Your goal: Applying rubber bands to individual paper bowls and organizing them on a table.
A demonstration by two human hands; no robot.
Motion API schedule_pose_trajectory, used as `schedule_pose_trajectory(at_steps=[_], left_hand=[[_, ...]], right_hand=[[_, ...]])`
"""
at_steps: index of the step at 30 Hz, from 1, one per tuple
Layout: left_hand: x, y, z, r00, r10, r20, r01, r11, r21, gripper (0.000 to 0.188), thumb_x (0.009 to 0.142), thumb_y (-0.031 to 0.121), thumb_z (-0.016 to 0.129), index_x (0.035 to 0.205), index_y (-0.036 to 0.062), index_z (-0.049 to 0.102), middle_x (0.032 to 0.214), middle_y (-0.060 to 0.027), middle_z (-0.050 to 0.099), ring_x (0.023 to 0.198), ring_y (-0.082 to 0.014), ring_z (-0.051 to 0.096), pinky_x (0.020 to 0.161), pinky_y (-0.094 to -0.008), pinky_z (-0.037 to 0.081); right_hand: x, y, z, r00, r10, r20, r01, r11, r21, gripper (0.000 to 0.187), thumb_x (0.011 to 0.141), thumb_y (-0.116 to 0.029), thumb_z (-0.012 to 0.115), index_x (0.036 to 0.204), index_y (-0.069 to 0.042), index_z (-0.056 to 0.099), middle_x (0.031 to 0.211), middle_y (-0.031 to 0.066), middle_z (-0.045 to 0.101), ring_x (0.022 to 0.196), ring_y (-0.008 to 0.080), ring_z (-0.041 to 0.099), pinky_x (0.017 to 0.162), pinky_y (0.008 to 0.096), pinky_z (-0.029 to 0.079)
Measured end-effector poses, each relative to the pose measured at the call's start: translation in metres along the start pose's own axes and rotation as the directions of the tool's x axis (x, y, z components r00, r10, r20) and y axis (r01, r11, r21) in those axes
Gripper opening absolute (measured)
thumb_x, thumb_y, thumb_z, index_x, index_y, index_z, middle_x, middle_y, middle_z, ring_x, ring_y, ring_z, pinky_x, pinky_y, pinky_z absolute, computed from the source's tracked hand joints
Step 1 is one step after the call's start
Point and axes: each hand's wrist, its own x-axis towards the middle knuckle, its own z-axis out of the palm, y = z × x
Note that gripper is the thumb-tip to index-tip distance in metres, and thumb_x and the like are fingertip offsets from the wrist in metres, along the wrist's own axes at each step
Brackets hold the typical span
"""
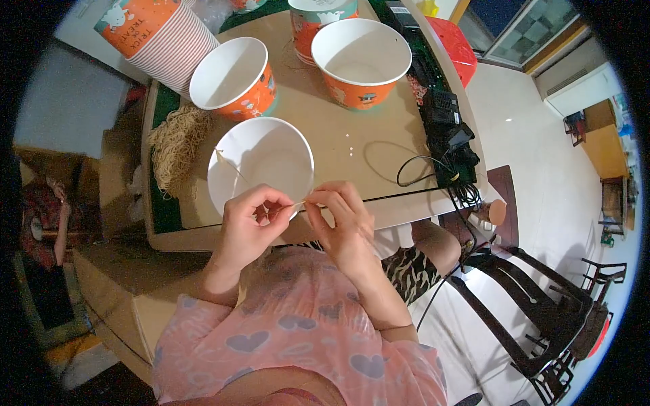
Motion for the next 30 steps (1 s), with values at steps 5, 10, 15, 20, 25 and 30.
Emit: schedule_pose_trajectory(at_steps=[5, 10, 15, 20, 25, 30], left_hand=[[0.0, 0.003, 0.007, 1.0, 0.021, -0.001, -0.021, 1.0, 0.022, 0.01, 0.081, 0.0, 0.068, 0.09, 0.0018, 0.064, 0.076, -0.0037, 0.063, 0.062, -0.0078, 0.055, 0.053, -0.0227, 0.043], [0.0, 0.003, 0.01, 1.0, -0.002, -0.025, -0.001, 0.996, -0.092, 0.012, 0.082, 0.0, 0.068, 0.093, 0.002, 0.065, 0.078, -0.004, 0.064, 0.061, -0.0079, 0.055, 0.051, -0.023, 0.042], [-0.001, 0.005, 0.001, 0.999, -0.025, -0.029, 0.023, 0.997, -0.071, 0.014, 0.083, 0.0, 0.067, 0.097, 0.0021, 0.065, 0.079, -0.0041, 0.063, 0.063, -0.0085, 0.054, 0.052, -0.024, 0.043], [-0.003, 0.002, -0.003, 0.999, 0.051, -0.007, -0.051, 0.998, -0.034, 0.013, 0.084, -0.002, 0.066, 0.096, 0.0015, 0.067, 0.08, 0.0015, 0.064, 0.06, 0.0, 0.045, 0.05, -0.0176, 0.034], [-0.004, -0.008, -0.006, 0.996, 0.082, -0.047, -0.085, 0.995, -0.052, 0.011, 0.084, -0.001, 0.066, 0.094, 0.0015, 0.067, 0.08, 0.0005, 0.065, 0.058, -0.0003, 0.044, 0.049, -0.0187, 0.034], [-0.003, -0.003, -0.01, 0.997, 0.049, -0.052, -0.054, 0.993, -0.108, 0.011, 0.083, 0.002, 0.066, 0.094, 0.0013, 0.065, 0.08, -0.0089, 0.064, 0.064, -0.0185, 0.06, 0.057, -0.0289, 0.048]], right_hand=[[0.004, -0.009, -0.011, 0.999, 0.046, 0.021, -0.046, 0.999, -0.011, 0.022, 0.075, 0.001, 0.073, 0.094, -0.005, 0.065, 0.101, 0.0076, 0.064, 0.073, 0.0196, 0.061, 0.056, 0.0284, 0.048], [-0.003, 0.001, -0.003, 0.998, 0.036, 0.049, -0.039, 0.998, 0.054, 0.02, 0.076, 0.001, 0.073, 0.094, -0.005, 0.065, 0.093, 0.0054, 0.066, 0.055, 0.0109, 0.052, 0.047, 0.024, 0.041], [-0.003, 0.001, -0.001, 0.999, 0.048, 0.019, -0.05, 0.993, 0.105, 0.014, 0.081, 0.003, 0.069, 0.092, -0.004, 0.063, 0.089, 0.0045, 0.066, 0.052, 0.0055, 0.047, 0.046, 0.0213, 0.038], [-0.003, -0.003, 0.007, 0.994, 0.107, 0.037, -0.113, 0.953, 0.28, 0.012, 0.084, 0.005, 0.065, 0.094, -0.001, 0.06, 0.083, 0.0024, 0.063, 0.054, 0.0029, 0.043, 0.047, 0.0191, 0.035], [-0.006, 0.003, 0.014, 0.983, 0.158, 0.091, -0.179, 0.932, 0.315, 0.01, 0.085, 0.003, 0.065, 0.092, -0.002, 0.06, 0.074, -0.0018, 0.055, 0.056, 0.0022, 0.042, 0.05, 0.0177, 0.033], [-0.002, 0.003, 0.016, 0.991, 0.106, 0.076, -0.12, 0.969, 0.216, 0.009, 0.083, 0.003, 0.066, 0.089, -0.002, 0.061, 0.075, -0.0005, 0.057, 0.056, 0.0031, 0.042, 0.049, 0.0186, 0.032]])
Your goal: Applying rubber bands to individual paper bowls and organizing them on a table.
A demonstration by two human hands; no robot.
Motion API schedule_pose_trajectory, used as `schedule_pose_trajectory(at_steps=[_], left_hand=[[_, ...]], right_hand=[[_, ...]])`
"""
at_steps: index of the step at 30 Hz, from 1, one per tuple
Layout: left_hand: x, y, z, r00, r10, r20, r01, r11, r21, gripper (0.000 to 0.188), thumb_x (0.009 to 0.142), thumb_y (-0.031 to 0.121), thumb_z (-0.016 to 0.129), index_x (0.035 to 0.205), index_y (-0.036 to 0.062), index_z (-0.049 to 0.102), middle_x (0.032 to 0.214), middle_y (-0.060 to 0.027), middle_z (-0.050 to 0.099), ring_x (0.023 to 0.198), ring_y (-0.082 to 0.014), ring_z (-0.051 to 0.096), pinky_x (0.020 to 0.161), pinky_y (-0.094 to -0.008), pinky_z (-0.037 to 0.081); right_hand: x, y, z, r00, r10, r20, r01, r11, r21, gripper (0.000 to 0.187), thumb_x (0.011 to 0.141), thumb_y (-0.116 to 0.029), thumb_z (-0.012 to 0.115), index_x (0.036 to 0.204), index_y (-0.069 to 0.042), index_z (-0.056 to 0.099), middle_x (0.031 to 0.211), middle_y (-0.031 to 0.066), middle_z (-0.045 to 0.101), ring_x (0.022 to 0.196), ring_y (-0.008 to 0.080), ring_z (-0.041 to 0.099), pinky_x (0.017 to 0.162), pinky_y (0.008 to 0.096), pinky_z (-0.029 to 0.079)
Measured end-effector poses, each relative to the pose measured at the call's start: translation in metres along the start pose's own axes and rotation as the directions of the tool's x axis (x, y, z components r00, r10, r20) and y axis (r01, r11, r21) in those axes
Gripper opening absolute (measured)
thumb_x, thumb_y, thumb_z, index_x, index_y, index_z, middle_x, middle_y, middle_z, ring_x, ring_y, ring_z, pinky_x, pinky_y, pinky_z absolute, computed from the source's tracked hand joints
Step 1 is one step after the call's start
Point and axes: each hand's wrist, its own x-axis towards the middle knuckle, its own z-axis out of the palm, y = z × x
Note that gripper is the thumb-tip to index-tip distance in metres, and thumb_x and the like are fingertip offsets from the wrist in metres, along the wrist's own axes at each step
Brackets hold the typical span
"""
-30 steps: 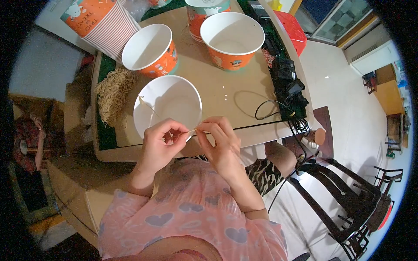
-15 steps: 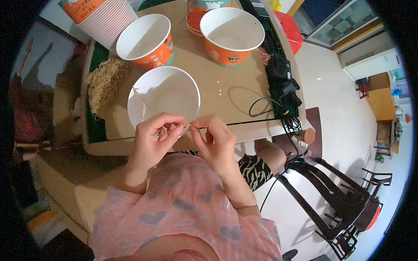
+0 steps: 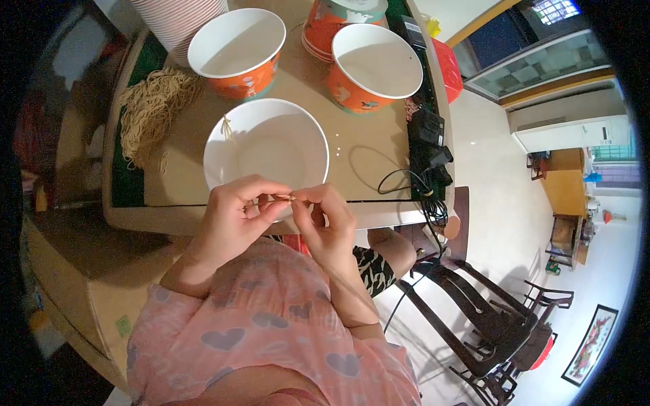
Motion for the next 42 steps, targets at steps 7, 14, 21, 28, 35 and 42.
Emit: schedule_pose_trajectory(at_steps=[7, 14, 21, 28, 35, 42], left_hand=[[-0.001, -0.006, -0.001, 0.996, 0.079, -0.03, -0.077, 0.995, 0.058, 0.009, 0.085, 0.001, 0.062, 0.094, 0.0014, 0.063, 0.08, -0.011, 0.063, 0.068, -0.0242, 0.061, 0.058, -0.0324, 0.048], [0.001, 0.002, -0.001, 0.999, 0.048, -0.018, -0.047, 0.995, 0.087, 0.011, 0.083, 0.0, 0.066, 0.094, 0.0018, 0.065, 0.08, -0.006, 0.064, 0.064, -0.0142, 0.055, 0.053, -0.0251, 0.041], [0.002, -0.001, 0.007, 0.984, 0.18, -0.017, -0.174, 0.967, 0.188, 0.01, 0.079, 0.0, 0.069, 0.088, 0.0027, 0.065, 0.077, -0.0065, 0.061, 0.06, -0.0162, 0.055, 0.055, -0.027, 0.045], [0.001, 0.0, 0.0, 0.994, 0.106, 0.009, -0.105, 0.961, 0.256, 0.009, 0.08, 0.0, 0.067, 0.088, 0.003, 0.064, 0.077, -0.0059, 0.061, 0.059, -0.0157, 0.054, 0.055, -0.0265, 0.044], [0.001, 0.017, -0.004, 0.998, 0.015, 0.064, -0.026, 0.986, 0.164, 0.006, 0.082, 0.006, 0.066, 0.086, 0.0064, 0.062, 0.079, -0.0055, 0.06, 0.065, -0.0208, 0.059, 0.057, -0.0305, 0.047], [0.005, 0.023, -0.003, 0.982, 0.143, 0.12, -0.162, 0.972, 0.17, 0.008, 0.082, 0.004, 0.066, 0.087, 0.0048, 0.06, 0.079, -0.0063, 0.059, 0.065, -0.0222, 0.059, 0.056, -0.0306, 0.047]], right_hand=[[-0.001, -0.003, 0.003, 0.997, 0.017, -0.069, -0.019, 0.999, -0.034, 0.011, 0.08, 0.004, 0.068, 0.086, -0.003, 0.063, 0.077, 0.0014, 0.058, 0.053, 0.0043, 0.04, 0.047, 0.0196, 0.031], [0.003, -0.009, -0.003, 0.998, -0.033, -0.054, 0.026, 0.992, -0.124, 0.012, 0.08, 0.006, 0.068, 0.088, -0.003, 0.065, 0.08, 0.0019, 0.061, 0.052, 0.0041, 0.04, 0.046, 0.02, 0.031], [0.0, -0.011, -0.007, 0.997, -0.068, -0.028, 0.064, 0.99, -0.129, 0.011, 0.083, 0.006, 0.066, 0.09, -0.003, 0.064, 0.083, 0.0026, 0.061, 0.055, 0.0046, 0.042, 0.047, 0.02, 0.033], [-0.001, -0.005, -0.013, 0.996, -0.005, -0.087, -0.006, 0.991, -0.131, 0.012, 0.082, 0.005, 0.067, 0.091, -0.002, 0.064, 0.082, 0.0026, 0.061, 0.056, 0.0046, 0.043, 0.05, 0.0198, 0.034], [0.003, -0.02, -0.015, 0.994, 0.079, -0.07, -0.085, 0.992, -0.094, 0.015, 0.079, 0.006, 0.069, 0.091, -0.003, 0.066, 0.087, 0.0023, 0.062, 0.055, 0.0039, 0.042, 0.051, 0.019, 0.035], [-0.003, -0.02, -0.022, 0.99, -0.12, -0.076, 0.11, 0.986, -0.127, 0.019, 0.076, 0.008, 0.071, 0.09, -0.004, 0.068, 0.094, 0.0049, 0.061, 0.059, 0.0058, 0.047, 0.052, 0.0193, 0.038]])
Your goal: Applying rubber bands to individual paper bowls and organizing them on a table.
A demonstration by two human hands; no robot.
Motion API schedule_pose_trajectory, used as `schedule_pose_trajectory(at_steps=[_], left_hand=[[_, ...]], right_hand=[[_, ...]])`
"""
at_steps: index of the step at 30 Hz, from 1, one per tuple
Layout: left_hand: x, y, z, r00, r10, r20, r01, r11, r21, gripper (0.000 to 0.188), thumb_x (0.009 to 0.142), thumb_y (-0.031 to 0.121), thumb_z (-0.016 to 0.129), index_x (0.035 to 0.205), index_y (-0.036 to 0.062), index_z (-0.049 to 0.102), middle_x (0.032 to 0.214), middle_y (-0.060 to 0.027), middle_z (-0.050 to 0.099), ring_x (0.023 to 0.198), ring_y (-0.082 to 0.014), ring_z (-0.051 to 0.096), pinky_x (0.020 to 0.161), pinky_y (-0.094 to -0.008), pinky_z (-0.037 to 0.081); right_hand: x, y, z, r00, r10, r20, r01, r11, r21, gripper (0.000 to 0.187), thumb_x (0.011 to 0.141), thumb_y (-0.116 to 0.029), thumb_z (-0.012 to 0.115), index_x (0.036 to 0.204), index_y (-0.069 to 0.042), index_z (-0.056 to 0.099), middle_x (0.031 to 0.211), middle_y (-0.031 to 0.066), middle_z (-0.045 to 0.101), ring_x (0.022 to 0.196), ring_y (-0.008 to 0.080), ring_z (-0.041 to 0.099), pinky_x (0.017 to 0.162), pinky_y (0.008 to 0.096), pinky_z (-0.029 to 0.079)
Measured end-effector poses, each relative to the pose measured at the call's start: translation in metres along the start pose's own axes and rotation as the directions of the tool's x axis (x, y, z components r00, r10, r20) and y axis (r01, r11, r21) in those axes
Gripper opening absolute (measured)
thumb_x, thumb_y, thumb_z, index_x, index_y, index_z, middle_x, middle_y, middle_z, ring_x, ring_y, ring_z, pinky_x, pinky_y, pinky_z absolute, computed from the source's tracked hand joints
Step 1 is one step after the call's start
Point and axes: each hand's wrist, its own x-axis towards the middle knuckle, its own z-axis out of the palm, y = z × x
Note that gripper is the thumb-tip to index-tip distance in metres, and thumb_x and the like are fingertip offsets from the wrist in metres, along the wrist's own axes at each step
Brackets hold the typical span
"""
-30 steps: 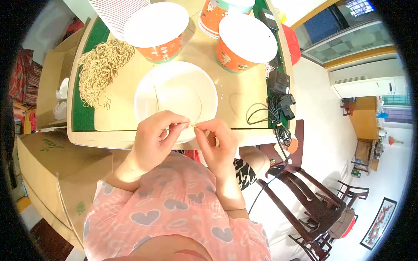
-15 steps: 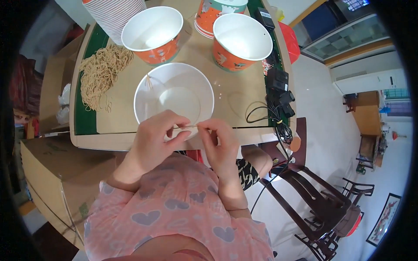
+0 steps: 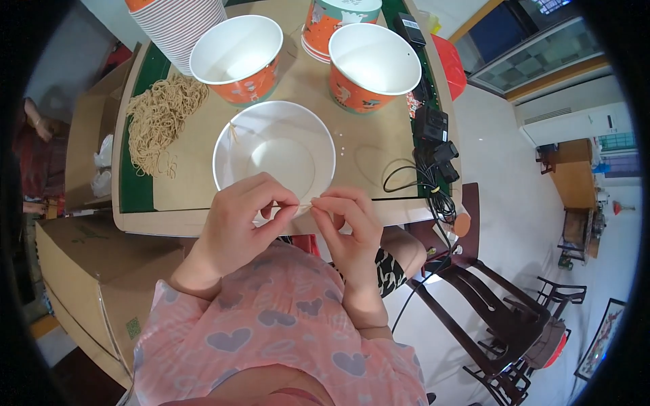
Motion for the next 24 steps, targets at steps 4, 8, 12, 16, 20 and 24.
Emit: schedule_pose_trajectory(at_steps=[4, 8, 12, 16, 20, 24], left_hand=[[0.0, 0.007, 0.0, 0.999, 0.051, 0.009, -0.051, 0.999, -0.002, 0.009, 0.081, 0.0, 0.064, 0.086, 0.0036, 0.058, 0.079, -0.008, 0.059, 0.067, -0.0259, 0.06, 0.056, -0.0318, 0.047], [0.0, 0.018, -0.008, 1.0, 0.027, -0.002, -0.027, 0.994, -0.103, 0.009, 0.082, -0.004, 0.063, 0.089, 0.0023, 0.062, 0.08, -0.0057, 0.059, 0.062, -0.0128, 0.054, 0.053, -0.0239, 0.04], [-0.003, 0.027, -0.018, 1.0, -0.016, 0.017, 0.018, 0.988, -0.154, 0.009, 0.084, -0.006, 0.061, 0.089, 0.0015, 0.062, 0.079, -0.0044, 0.058, 0.063, -0.0102, 0.052, 0.052, -0.0226, 0.038], [-0.005, 0.028, -0.021, 0.998, -0.02, 0.066, 0.029, 0.991, -0.132, 0.006, 0.085, 0.001, 0.063, 0.089, 0.0015, 0.059, 0.081, -0.0086, 0.059, 0.065, -0.0214, 0.059, 0.057, -0.0299, 0.046], [-0.001, 0.032, -0.023, 0.995, 0.028, 0.098, -0.015, 0.991, -0.136, 0.005, 0.087, 0.002, 0.062, 0.089, 0.0011, 0.058, 0.08, -0.0086, 0.06, 0.064, -0.0214, 0.059, 0.058, -0.0305, 0.046], [0.013, 0.026, -0.031, 0.989, -0.041, 0.144, 0.07, 0.976, -0.207, 0.008, 0.088, 0.004, 0.059, 0.094, 0.0005, 0.056, 0.08, -0.0101, 0.063, 0.067, -0.0224, 0.062, 0.06, -0.0308, 0.048]], right_hand=[[-0.003, 0.005, 0.002, 0.999, -0.038, 0.01, 0.038, 0.999, -0.029, 0.02, 0.076, 0.009, 0.071, 0.091, -0.004, 0.069, 0.092, 0.0051, 0.059, 0.062, 0.0076, 0.05, 0.054, 0.0199, 0.039], [-0.007, 0.024, 0.004, 0.999, -0.025, -0.036, 0.024, 0.999, -0.031, 0.02, 0.076, 0.009, 0.071, 0.091, -0.003, 0.069, 0.091, 0.0057, 0.059, 0.063, 0.0087, 0.051, 0.055, 0.0209, 0.041], [-0.009, 0.032, 0.003, 0.998, -0.053, -0.038, 0.052, 0.998, -0.024, 0.019, 0.076, 0.008, 0.071, 0.091, -0.003, 0.069, 0.09, 0.0065, 0.059, 0.064, 0.0102, 0.052, 0.057, 0.0221, 0.043], [-0.008, 0.031, 0.0, 0.995, -0.098, -0.002, 0.098, 0.994, -0.042, 0.018, 0.076, 0.008, 0.07, 0.091, -0.002, 0.069, 0.088, 0.0073, 0.059, 0.066, 0.0117, 0.055, 0.058, 0.0231, 0.045], [-0.003, 0.029, 0.003, 0.992, -0.123, 0.02, 0.124, 0.99, -0.069, 0.02, 0.077, 0.008, 0.07, 0.094, -0.003, 0.069, 0.087, 0.0071, 0.06, 0.068, 0.013, 0.056, 0.06, 0.0225, 0.046], [0.006, 0.018, -0.002, 0.984, 0.021, 0.178, -0.004, 0.996, -0.094, 0.029, 0.076, 0.007, 0.07, 0.103, -0.004, 0.068, 0.088, 0.0068, 0.063, 0.068, 0.0117, 0.055, 0.062, 0.0226, 0.047]])
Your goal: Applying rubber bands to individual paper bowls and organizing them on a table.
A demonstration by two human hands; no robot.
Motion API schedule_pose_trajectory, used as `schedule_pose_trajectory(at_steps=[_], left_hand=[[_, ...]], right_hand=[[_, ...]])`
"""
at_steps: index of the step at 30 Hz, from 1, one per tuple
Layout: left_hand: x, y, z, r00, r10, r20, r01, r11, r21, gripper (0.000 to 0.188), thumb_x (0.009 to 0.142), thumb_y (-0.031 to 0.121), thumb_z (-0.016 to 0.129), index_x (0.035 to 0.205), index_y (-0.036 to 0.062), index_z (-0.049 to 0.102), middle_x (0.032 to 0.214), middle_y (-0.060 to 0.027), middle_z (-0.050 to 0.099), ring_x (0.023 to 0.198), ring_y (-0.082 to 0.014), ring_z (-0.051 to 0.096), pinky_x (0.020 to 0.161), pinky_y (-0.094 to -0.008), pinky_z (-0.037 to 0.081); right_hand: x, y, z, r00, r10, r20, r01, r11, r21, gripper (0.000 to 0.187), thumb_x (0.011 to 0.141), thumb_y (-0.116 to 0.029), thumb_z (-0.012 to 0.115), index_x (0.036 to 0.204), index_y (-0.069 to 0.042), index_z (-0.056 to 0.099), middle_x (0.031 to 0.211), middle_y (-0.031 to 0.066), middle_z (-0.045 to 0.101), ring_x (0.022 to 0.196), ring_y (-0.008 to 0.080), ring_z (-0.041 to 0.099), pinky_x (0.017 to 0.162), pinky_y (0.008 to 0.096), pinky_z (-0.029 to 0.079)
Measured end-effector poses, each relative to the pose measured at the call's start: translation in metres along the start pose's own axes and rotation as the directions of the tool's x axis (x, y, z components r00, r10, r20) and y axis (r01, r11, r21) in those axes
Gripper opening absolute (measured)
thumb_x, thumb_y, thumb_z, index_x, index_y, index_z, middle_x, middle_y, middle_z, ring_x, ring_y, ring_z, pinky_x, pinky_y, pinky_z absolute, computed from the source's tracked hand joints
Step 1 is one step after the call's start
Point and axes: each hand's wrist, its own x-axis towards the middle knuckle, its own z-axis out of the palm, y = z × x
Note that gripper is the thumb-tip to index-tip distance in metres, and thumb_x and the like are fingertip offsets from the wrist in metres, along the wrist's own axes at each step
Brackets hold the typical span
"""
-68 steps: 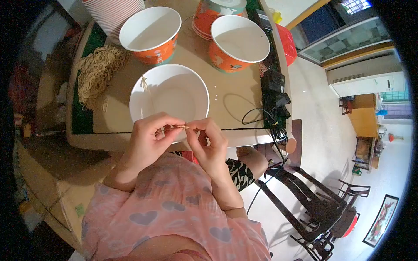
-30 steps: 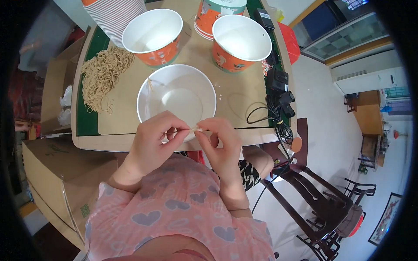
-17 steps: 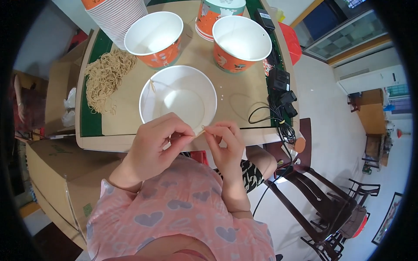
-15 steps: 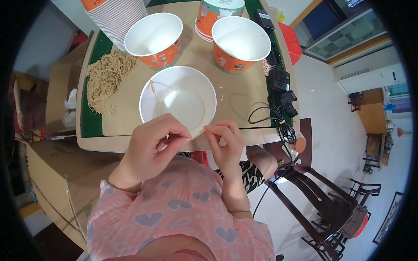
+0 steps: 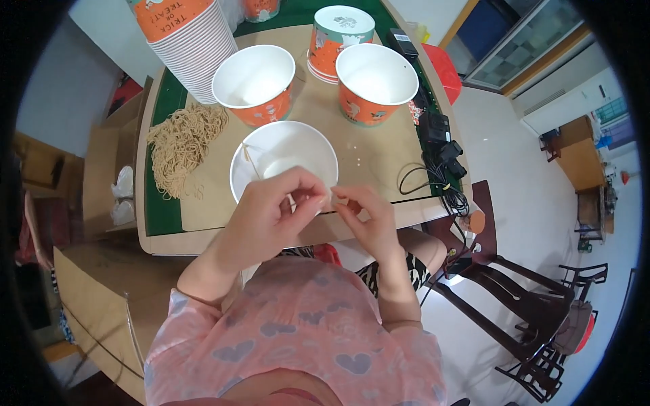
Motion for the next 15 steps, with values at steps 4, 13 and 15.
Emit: schedule_pose_trajectory(at_steps=[4, 13, 15], left_hand=[[0.007, -0.015, 0.0, 0.993, 0.103, -0.053, -0.108, 0.99, -0.095, 0.015, 0.091, 0.003, 0.057, 0.105, 0.0038, 0.055, 0.084, -0.0027, 0.066, 0.069, -0.0051, 0.058, 0.055, -0.0202, 0.041], [0.008, -0.049, -0.051, 0.942, 0.268, -0.201, -0.123, 0.835, 0.536, 0.038, 0.077, -0.005, 0.06, 0.113, 0.0073, 0.057, 0.099, -0.0127, 0.062, 0.092, -0.0329, 0.062, 0.077, -0.0394, 0.05], [0.008, -0.069, -0.062, 0.941, 0.209, -0.267, -0.012, 0.808, 0.59, 0.038, 0.079, -0.003, 0.061, 0.115, 0.0079, 0.057, 0.105, -0.0137, 0.062, 0.094, -0.0323, 0.062, 0.078, -0.0397, 0.05]], right_hand=[[0.012, -0.023, -0.008, 0.993, -0.115, -0.022, 0.116, 0.991, 0.06, 0.037, 0.072, 0.006, 0.072, 0.108, -0.003, 0.066, 0.092, 0.0059, 0.065, 0.069, 0.0116, 0.055, 0.064, 0.0231, 0.046], [0.044, -0.012, -0.007, 0.961, 0.272, -0.054, -0.233, 0.898, 0.374, 0.003, 0.091, -0.002, 0.061, 0.093, -0.004, 0.063, 0.072, -0.0068, 0.057, 0.061, 0.0006, 0.047, 0.057, 0.015, 0.035], [0.048, 0.011, -0.004, 0.97, 0.241, -0.043, -0.219, 0.933, 0.285, 0.002, 0.091, -0.003, 0.061, 0.093, -0.004, 0.063, 0.073, -0.0071, 0.057, 0.062, 0.0001, 0.046, 0.057, 0.0152, 0.034]])
